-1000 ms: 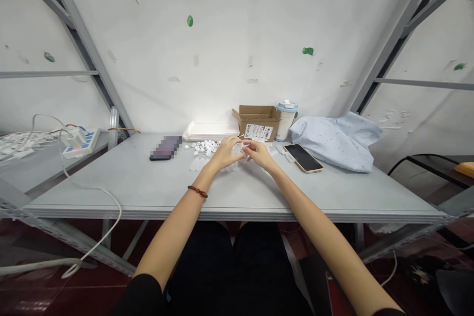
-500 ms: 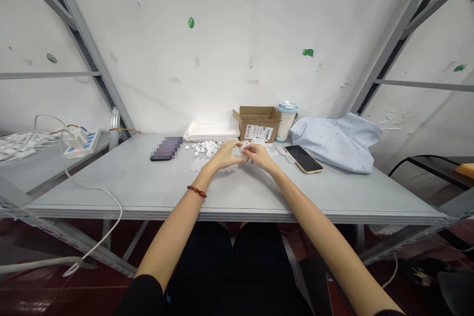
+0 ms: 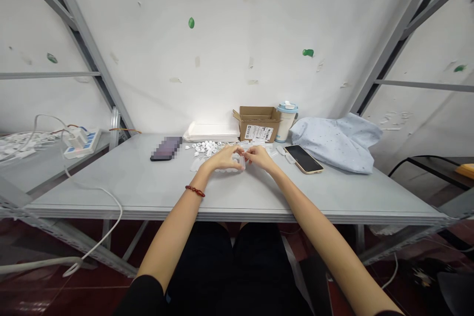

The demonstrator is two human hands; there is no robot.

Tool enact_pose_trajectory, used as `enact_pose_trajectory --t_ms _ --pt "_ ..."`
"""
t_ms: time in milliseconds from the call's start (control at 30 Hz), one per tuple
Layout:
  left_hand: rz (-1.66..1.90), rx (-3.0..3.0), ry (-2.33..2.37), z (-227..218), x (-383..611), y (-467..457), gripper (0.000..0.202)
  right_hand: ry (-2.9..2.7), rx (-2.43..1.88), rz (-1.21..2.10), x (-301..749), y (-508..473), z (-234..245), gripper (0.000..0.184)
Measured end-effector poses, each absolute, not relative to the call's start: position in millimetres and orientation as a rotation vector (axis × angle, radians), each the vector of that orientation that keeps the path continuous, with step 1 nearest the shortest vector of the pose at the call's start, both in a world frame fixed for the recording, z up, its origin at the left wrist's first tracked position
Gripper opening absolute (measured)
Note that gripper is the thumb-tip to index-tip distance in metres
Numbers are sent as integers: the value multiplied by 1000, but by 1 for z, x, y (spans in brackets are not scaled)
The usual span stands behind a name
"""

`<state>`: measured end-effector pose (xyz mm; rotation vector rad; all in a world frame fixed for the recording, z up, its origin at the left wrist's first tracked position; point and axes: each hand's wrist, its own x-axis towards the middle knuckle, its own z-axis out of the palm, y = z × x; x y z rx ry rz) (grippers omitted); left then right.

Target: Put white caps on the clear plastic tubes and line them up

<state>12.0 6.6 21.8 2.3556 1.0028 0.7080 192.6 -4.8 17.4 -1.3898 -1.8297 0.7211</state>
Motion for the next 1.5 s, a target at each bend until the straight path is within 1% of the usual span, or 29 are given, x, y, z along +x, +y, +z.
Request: enact_pose_trajectory --t_ms 167,367,700,1033,1233,1367,1500 --pt "567 2379 1044 26 12 2 60 -1871 -1408 733 192 -7 19 18" --pt "453 2426 1120 32 13 -2 60 -1892 -1428 751 190 -12 23 19" --pt "410 2439 1142 29 13 0 58 -1920 -1413 774 191 -8 18 12" --pt "365 2446 1149 30 13 -1 59 -1908 -1403 788 190 -9 18 10" --pt "348 2467 1171 28 12 1 60 -1810 -1435 920 187 -11 21 12" --pt "348 2460 1170 27 12 3 61 -1782 -1411 960 187 -11 20 14" --pt "367 2439 1149 26 12 2 62 -1775 -1397 983 187 -10 18 13"
